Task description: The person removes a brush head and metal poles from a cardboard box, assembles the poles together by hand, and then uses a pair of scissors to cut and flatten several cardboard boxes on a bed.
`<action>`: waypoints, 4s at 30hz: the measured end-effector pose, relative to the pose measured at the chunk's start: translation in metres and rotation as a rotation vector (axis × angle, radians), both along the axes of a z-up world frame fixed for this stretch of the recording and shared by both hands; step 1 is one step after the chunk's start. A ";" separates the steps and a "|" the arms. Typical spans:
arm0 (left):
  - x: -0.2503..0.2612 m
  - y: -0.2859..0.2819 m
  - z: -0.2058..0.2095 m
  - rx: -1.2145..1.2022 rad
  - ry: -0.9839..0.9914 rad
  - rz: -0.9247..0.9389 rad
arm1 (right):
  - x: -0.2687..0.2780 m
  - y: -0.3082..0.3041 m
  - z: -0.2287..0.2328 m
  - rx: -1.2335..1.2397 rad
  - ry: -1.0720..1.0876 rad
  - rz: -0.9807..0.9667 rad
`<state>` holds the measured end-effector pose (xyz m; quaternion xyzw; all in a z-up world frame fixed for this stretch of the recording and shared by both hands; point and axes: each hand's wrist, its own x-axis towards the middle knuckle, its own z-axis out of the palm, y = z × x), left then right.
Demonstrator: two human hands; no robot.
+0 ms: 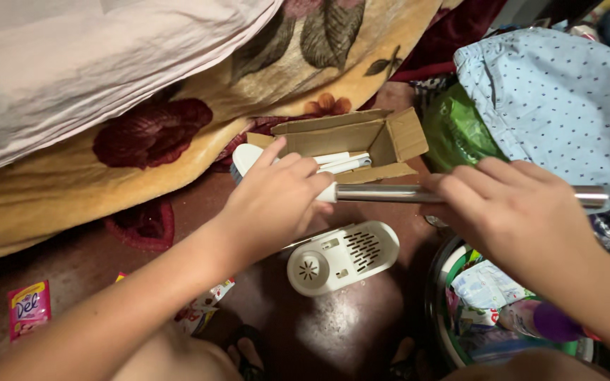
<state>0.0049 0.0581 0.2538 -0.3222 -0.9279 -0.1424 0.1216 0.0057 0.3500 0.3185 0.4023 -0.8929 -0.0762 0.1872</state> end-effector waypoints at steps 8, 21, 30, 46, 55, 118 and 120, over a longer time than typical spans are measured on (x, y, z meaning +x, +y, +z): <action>0.007 -0.012 -0.012 -0.041 0.159 0.024 | -0.014 -0.011 -0.037 -0.045 -0.531 -0.236; 0.003 -0.009 -0.017 -0.128 0.321 0.000 | -0.012 -0.014 -0.059 -0.368 -0.667 -0.262; 0.001 -0.014 -0.019 -0.083 0.350 -0.024 | -0.016 -0.007 -0.066 -0.349 -0.795 -0.242; -0.006 -0.009 -0.030 0.018 0.230 -0.027 | -0.018 -0.008 -0.071 -0.120 -0.502 -0.231; -0.008 -0.010 -0.037 -0.002 0.339 -0.087 | -0.018 -0.010 -0.071 -0.213 -0.752 -0.229; -0.070 -0.063 -0.065 0.200 -0.165 0.413 | -0.150 -0.084 -0.009 -0.100 -0.649 -0.091; -0.067 -0.065 -0.066 0.364 -0.125 0.248 | -0.158 -0.089 -0.013 -0.250 -0.651 0.101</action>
